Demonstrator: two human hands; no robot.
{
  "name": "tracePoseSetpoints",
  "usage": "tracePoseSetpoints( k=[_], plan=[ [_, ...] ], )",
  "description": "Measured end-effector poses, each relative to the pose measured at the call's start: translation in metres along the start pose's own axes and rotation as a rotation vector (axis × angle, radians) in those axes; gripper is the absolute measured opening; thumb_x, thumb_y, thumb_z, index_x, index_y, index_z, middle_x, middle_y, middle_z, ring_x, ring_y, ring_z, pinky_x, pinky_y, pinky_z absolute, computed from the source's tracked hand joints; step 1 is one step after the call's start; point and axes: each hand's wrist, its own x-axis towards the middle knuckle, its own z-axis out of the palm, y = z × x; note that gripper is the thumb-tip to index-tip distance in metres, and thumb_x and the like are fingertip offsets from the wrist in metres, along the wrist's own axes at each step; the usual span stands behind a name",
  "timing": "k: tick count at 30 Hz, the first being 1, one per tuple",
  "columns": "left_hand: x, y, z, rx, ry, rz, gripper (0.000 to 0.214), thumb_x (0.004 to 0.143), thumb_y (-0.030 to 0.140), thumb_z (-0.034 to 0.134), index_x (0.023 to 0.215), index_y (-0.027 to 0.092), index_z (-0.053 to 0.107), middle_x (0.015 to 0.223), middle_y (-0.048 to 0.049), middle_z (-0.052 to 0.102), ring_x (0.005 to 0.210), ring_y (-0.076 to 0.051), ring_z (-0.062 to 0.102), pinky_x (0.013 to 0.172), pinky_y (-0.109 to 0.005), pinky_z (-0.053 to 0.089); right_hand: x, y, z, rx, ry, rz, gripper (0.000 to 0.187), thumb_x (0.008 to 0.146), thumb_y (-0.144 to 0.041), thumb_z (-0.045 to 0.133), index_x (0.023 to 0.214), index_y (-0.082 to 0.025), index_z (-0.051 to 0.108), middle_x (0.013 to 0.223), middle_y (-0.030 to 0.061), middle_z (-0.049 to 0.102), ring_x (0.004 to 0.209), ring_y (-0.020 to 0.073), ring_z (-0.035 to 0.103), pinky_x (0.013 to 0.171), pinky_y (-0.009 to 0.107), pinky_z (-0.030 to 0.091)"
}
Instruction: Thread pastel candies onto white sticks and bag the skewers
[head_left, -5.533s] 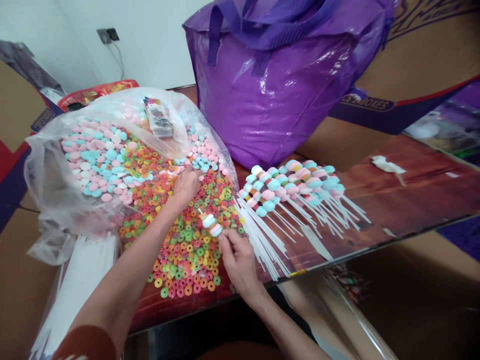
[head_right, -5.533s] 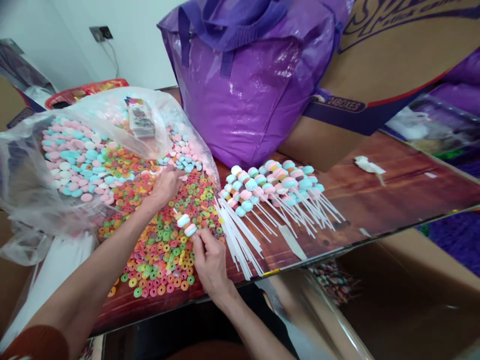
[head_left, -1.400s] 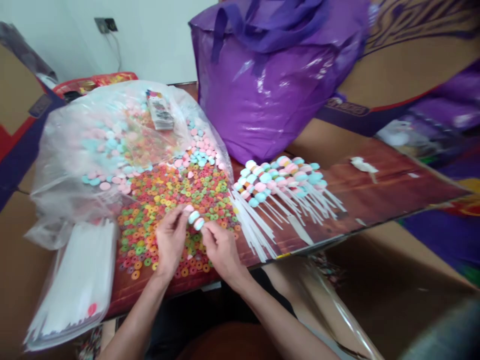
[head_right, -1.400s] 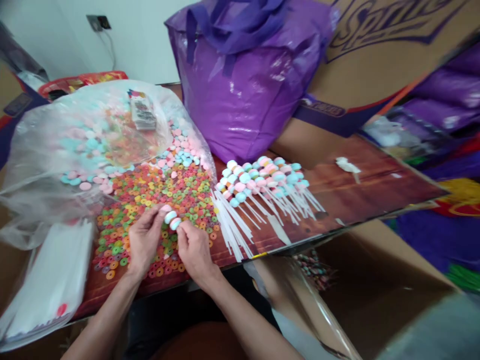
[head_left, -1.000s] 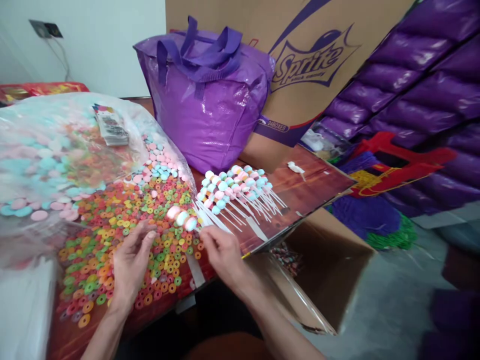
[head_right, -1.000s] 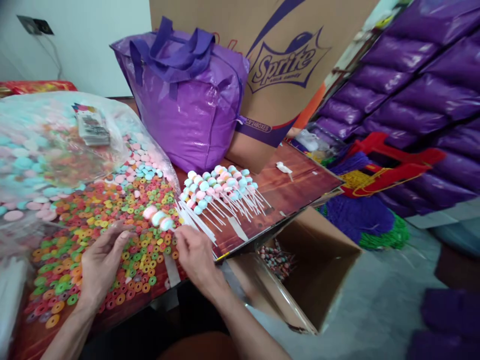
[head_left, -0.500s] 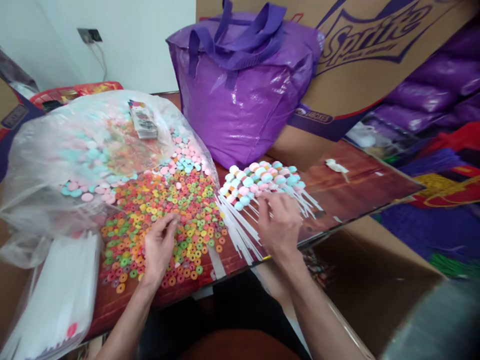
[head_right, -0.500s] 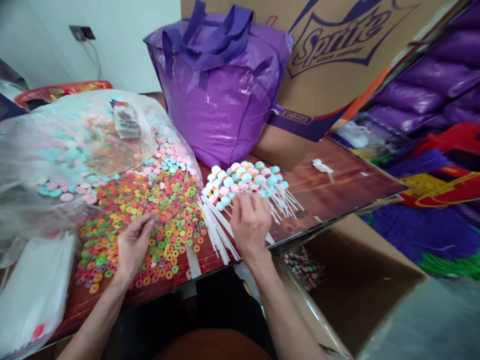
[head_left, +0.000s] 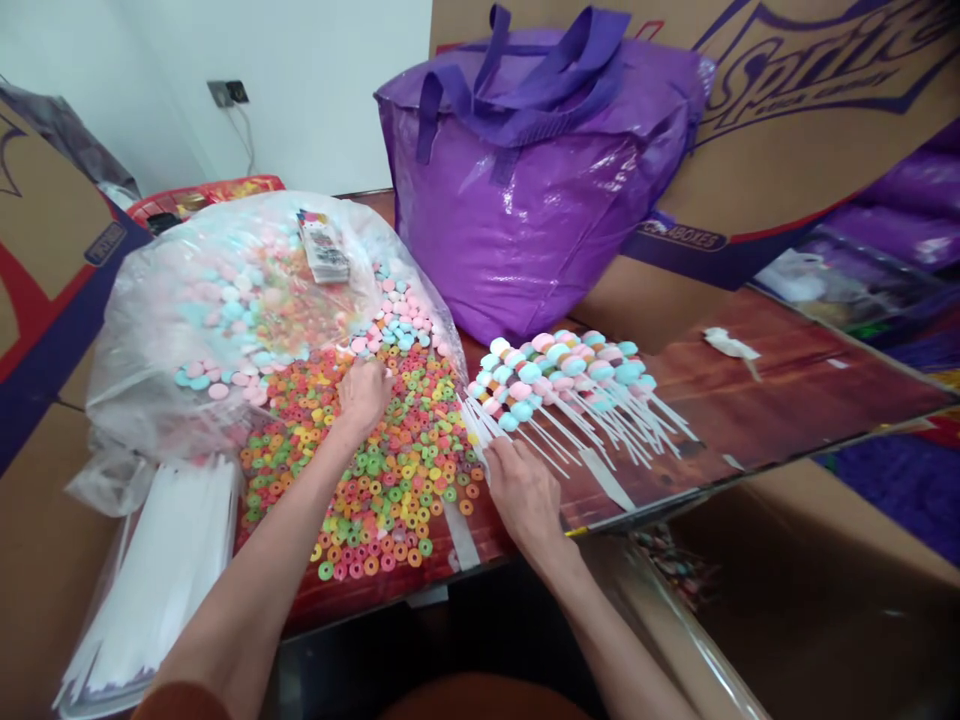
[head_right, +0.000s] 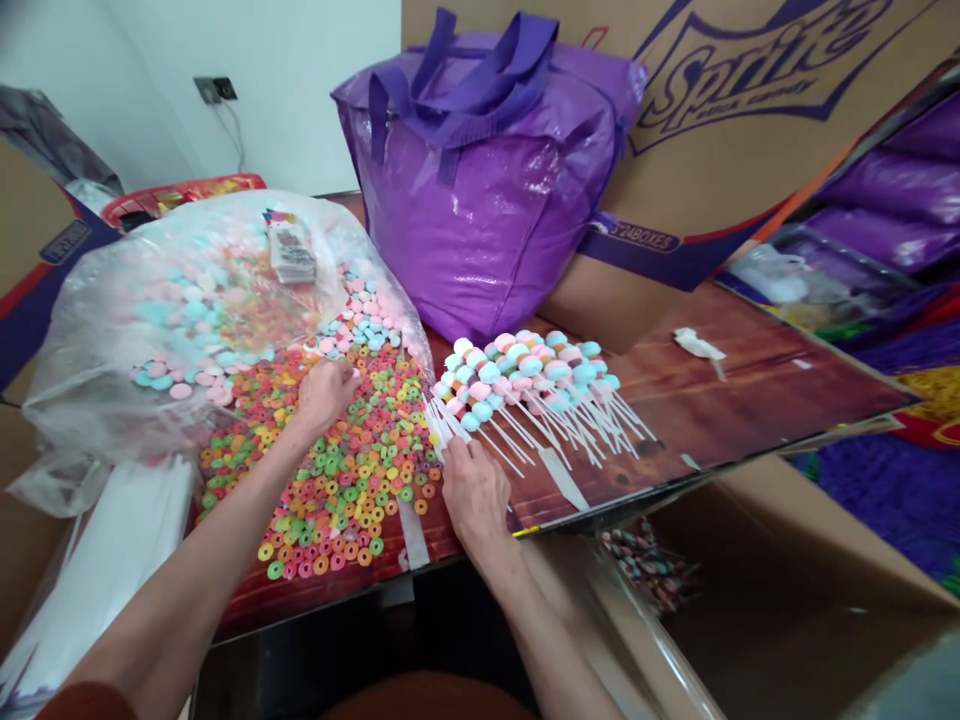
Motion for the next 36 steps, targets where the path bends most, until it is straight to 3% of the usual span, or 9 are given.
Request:
tracePoseSetpoints(
  k=[3,9,15,19,22,25,27,36],
  plan=[
    [0.014,0.001,0.006,0.022,-0.024,-0.034,0.024,0.086,0.033,0.059,0.098,0.019,0.076,0.115,-0.0174,0.068,0.098,-0.03,0.066,0.079,-0.037,0.049,-0.001,0.002,0.0,0.053,0.037,-0.014,0.024,0.098,-0.026,0.05,0.083,-0.019,0.066,0.073,0.0045,0.065,0.06,0.015,0.053,0.057,0.028,0.026],
    [0.032,-0.007,0.001,-0.043,-0.131,-0.036,0.016,0.081,0.031,0.065,0.088,0.022,0.076,0.089,-0.009,0.075,0.087,-0.024,0.066,0.077,-0.032,0.048,-0.005,0.003,0.002,0.199,0.12,-0.027,0.028,0.101,-0.029,0.045,0.087,-0.02,0.067,0.079,0.0057,0.071,0.07,0.018,0.062,0.064,0.026,0.037],
    [0.036,0.004,-0.001,0.036,-0.155,-0.03,0.018,0.08,0.032,0.062,0.078,0.018,0.074,0.093,-0.015,0.073,0.092,-0.029,0.066,0.079,-0.036,0.048,-0.007,0.003,0.004,0.256,0.156,-0.048,0.028,0.102,-0.028,0.044,0.089,-0.018,0.066,0.08,0.0058,0.072,0.071,0.0193,0.065,0.066,0.027,0.041],
    [0.035,0.004,-0.001,-0.024,-0.184,-0.012,0.019,0.08,0.031,0.061,0.085,0.019,0.075,0.083,-0.0084,0.072,0.085,-0.024,0.066,0.077,-0.032,0.046,-0.007,0.003,0.005,0.274,0.174,-0.047,0.027,0.101,-0.027,0.044,0.088,-0.018,0.066,0.079,0.0061,0.072,0.07,0.0191,0.065,0.065,0.027,0.041],
    [0.031,-0.001,-0.003,-0.12,-0.114,0.01,0.026,0.085,0.031,0.053,0.088,0.019,0.076,0.08,-0.006,0.069,0.08,-0.022,0.063,0.074,-0.031,0.046,-0.006,0.003,0.004,0.281,0.166,-0.048,0.026,0.101,-0.027,0.045,0.088,-0.018,0.066,0.079,0.0057,0.071,0.069,0.0188,0.065,0.064,0.027,0.041],
    [0.03,-0.008,-0.005,-0.126,0.124,0.035,0.028,0.085,0.025,0.05,0.093,0.016,0.076,0.103,-0.0123,0.068,0.093,-0.025,0.063,0.082,-0.033,0.047,-0.005,0.003,0.003,0.283,0.163,-0.044,0.027,0.101,-0.027,0.045,0.087,-0.019,0.066,0.078,0.0055,0.071,0.068,0.0187,0.065,0.063,0.027,0.041],
    [0.034,-0.014,-0.006,-0.083,0.22,0.052,0.03,0.085,0.022,0.048,0.098,0.014,0.075,0.114,-0.0159,0.064,0.103,-0.027,0.06,0.088,-0.035,0.047,-0.005,0.003,0.002,0.285,0.161,-0.039,0.027,0.101,-0.028,0.045,0.087,-0.019,0.066,0.078,0.0055,0.071,0.068,0.0187,0.065,0.064,0.027,0.042],
    [0.054,-0.032,-0.011,0.095,0.084,0.127,0.03,0.084,0.013,0.048,0.103,0.014,0.071,0.103,-0.0175,0.068,0.104,-0.033,0.061,0.089,-0.04,0.045,-0.006,0.003,0.005,0.319,0.14,-0.019,0.026,0.1,-0.027,0.046,0.087,-0.019,0.067,0.078,0.0057,0.071,0.071,0.0188,0.065,0.065,0.027,0.043]
  ],
)
